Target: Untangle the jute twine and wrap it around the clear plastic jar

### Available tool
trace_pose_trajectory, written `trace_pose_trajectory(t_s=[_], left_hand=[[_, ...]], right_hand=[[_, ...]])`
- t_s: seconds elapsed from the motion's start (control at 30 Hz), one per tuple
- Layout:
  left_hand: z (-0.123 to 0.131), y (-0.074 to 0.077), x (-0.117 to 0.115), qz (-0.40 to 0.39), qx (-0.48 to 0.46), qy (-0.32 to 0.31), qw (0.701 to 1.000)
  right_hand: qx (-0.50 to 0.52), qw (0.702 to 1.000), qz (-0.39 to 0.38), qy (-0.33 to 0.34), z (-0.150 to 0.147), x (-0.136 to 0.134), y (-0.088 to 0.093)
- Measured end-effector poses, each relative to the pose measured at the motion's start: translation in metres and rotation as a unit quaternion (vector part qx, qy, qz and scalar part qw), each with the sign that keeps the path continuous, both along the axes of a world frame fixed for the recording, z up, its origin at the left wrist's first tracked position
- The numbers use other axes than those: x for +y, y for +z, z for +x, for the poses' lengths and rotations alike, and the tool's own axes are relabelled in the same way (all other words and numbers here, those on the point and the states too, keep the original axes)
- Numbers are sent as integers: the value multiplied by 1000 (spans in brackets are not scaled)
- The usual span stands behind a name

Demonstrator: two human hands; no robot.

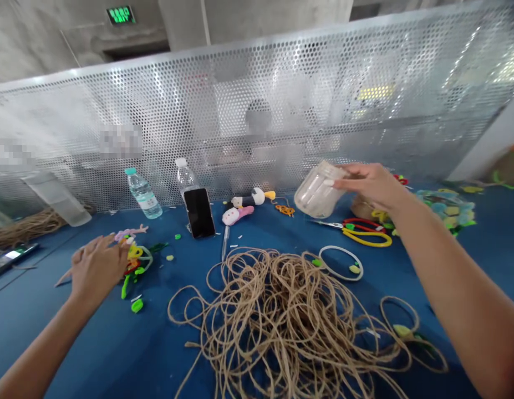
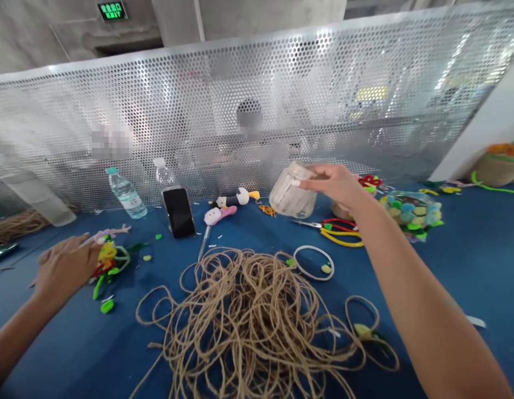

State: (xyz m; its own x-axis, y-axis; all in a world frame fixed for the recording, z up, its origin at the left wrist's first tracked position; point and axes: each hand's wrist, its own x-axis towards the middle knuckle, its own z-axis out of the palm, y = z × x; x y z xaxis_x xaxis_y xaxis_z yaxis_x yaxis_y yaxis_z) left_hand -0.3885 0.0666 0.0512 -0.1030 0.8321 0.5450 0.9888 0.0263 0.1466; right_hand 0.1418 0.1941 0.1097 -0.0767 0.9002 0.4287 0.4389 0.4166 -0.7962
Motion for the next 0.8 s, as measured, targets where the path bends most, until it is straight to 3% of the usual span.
trace_pose_trajectory(t_s=[0.13,0.23,0.33,0.4,0.43,0.5,0.63,0.73,0.8], left_hand=[[-11,3,14,-31,60,90,994],[-16,6,17,-85,96,76,989],[10,15,9,-70,112,73,989],[51,23,7,-8,111,57,992],[77,25,11,23,84,7,996],[135,24,32,-8,75,-87,993],[245,-4,119,-105,57,-276,954],[304,-29,183,-139,36,-324,935],[329,-41,212,-158,21,-323,933]], right_hand=[[-15,997,60,-48,21,-14,20],[-65,987,114,-88,39,-17,27],[-36,987,120,-95,52,-18,31],[1,987,115,-112,55,-21,35],[16,986,117,-121,55,-23,36],[24,983,130,-124,53,-28,40],[4,982,144,-118,53,-36,45],[-14,984,153,-88,61,-39,46],[-38,982,174,-67,68,-40,47]])
